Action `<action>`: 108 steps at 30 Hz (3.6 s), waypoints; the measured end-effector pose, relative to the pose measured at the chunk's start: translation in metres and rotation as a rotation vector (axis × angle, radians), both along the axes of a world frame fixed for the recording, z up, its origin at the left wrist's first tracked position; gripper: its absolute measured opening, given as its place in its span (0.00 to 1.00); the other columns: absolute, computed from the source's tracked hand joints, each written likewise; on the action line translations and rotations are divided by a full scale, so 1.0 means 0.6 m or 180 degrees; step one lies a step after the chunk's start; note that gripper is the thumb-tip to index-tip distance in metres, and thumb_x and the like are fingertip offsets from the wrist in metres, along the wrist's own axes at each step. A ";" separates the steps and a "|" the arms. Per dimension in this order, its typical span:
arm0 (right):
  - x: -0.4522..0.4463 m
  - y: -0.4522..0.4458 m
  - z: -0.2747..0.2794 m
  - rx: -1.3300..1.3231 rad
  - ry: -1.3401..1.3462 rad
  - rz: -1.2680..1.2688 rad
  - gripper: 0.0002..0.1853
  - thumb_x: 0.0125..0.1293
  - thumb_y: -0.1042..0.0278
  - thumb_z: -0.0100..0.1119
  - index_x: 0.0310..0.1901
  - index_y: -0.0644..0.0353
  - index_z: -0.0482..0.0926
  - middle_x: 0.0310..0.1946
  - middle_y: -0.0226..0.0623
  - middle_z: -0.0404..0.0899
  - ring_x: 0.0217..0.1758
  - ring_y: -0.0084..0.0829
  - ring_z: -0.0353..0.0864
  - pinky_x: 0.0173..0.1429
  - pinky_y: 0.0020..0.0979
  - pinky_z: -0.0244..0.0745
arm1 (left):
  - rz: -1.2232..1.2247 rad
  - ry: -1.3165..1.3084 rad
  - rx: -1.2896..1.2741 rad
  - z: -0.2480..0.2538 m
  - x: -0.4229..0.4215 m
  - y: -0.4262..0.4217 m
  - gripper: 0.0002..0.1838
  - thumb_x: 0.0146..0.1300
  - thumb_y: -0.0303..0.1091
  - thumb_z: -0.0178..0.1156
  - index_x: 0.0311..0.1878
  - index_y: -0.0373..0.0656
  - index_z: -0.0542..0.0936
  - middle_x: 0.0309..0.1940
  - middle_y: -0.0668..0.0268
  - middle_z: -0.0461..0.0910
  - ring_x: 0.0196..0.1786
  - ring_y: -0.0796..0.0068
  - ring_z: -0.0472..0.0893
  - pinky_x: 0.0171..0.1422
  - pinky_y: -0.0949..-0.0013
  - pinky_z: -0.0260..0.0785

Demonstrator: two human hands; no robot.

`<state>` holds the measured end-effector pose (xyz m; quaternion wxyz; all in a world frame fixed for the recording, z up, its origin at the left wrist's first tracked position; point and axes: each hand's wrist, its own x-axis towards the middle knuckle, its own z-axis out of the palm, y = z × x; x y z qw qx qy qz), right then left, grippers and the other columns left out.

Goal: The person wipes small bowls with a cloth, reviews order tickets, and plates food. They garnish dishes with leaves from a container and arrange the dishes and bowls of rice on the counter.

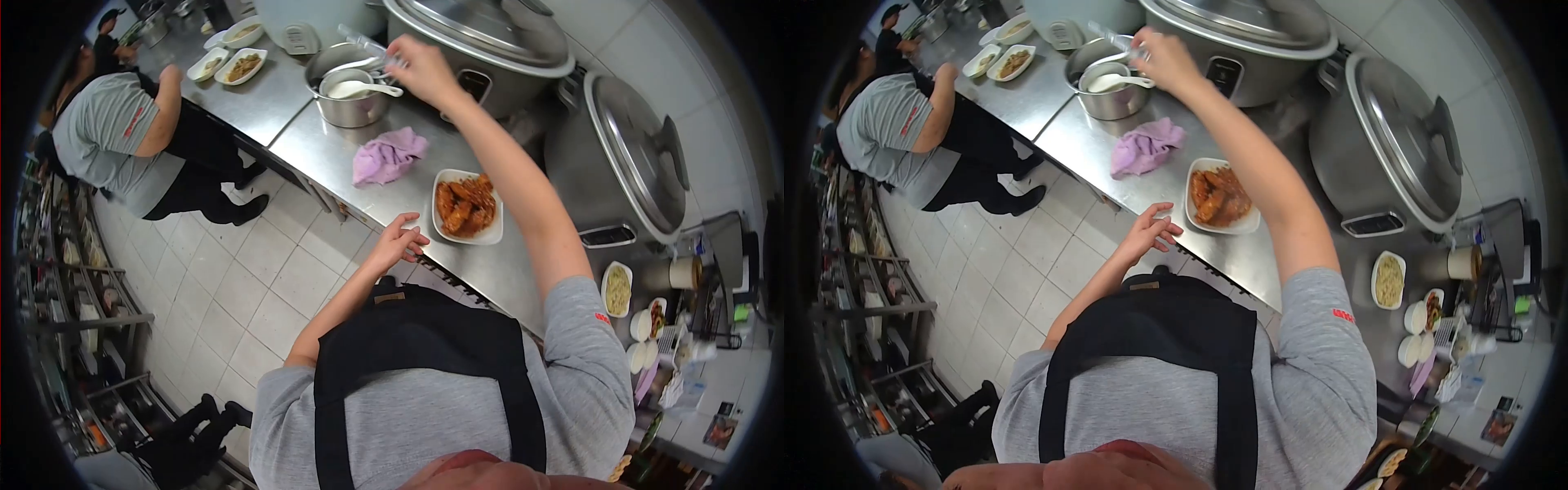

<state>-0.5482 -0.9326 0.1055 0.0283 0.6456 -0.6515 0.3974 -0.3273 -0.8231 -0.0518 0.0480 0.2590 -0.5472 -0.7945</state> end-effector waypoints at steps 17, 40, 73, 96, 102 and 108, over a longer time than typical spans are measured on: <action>-0.042 0.596 -0.113 -0.0566 -0.5159 0.0196 0.30 0.54 0.75 0.54 0.58 0.72 0.58 0.52 0.45 0.69 0.42 0.30 0.77 0.48 0.30 0.76 | -0.0188 -0.0375 -0.1146 0.008 -0.096 -0.031 0.22 0.60 0.32 0.45 0.59 0.45 0.59 0.20 0.66 0.72 0.17 0.81 0.72 0.16 0.79 0.65; -0.037 0.528 -0.123 0.0788 0.1209 -0.2034 0.08 0.56 0.63 0.54 0.35 0.57 0.74 0.26 0.34 0.75 0.29 0.36 0.76 0.32 0.35 0.69 | -0.1080 -0.0335 -0.1086 0.017 -0.143 -0.086 0.25 0.59 0.30 0.47 0.61 0.45 0.58 0.17 0.69 0.72 0.17 0.81 0.74 0.20 0.79 0.70; -0.067 0.466 -0.047 0.2193 0.1361 -0.0828 0.09 0.58 0.63 0.52 0.36 0.58 0.73 0.29 0.37 0.76 0.37 0.39 0.75 0.38 0.39 0.69 | -0.0988 -0.0317 -0.0993 0.016 -0.142 -0.085 0.25 0.58 0.27 0.46 0.61 0.48 0.60 0.20 0.66 0.74 0.18 0.80 0.75 0.21 0.79 0.71; -0.011 0.375 -0.003 0.1339 0.3120 0.0973 0.07 0.47 0.72 0.53 0.31 0.59 0.75 0.28 0.27 0.71 0.34 0.24 0.70 0.39 0.25 0.64 | -0.0605 -0.0243 -0.0714 0.002 -0.093 -0.076 0.20 0.64 0.34 0.46 0.60 0.46 0.60 0.24 0.64 0.76 0.19 0.82 0.72 0.21 0.79 0.70; -0.019 0.400 -0.025 0.1377 0.3166 0.0662 0.13 0.47 0.71 0.53 0.37 0.60 0.76 0.28 0.26 0.71 0.34 0.23 0.70 0.39 0.25 0.62 | -0.0494 -0.0219 -0.0764 -0.004 -0.086 -0.077 0.20 0.65 0.35 0.44 0.60 0.45 0.60 0.25 0.62 0.78 0.18 0.83 0.72 0.20 0.79 0.68; -0.025 0.427 0.003 0.1589 0.2377 0.0254 0.13 0.51 0.67 0.56 0.40 0.58 0.77 0.27 0.29 0.72 0.34 0.26 0.71 0.40 0.27 0.63 | -0.0454 -0.0336 -0.0615 0.000 -0.081 -0.087 0.20 0.65 0.35 0.43 0.60 0.45 0.60 0.25 0.61 0.78 0.18 0.83 0.71 0.20 0.79 0.68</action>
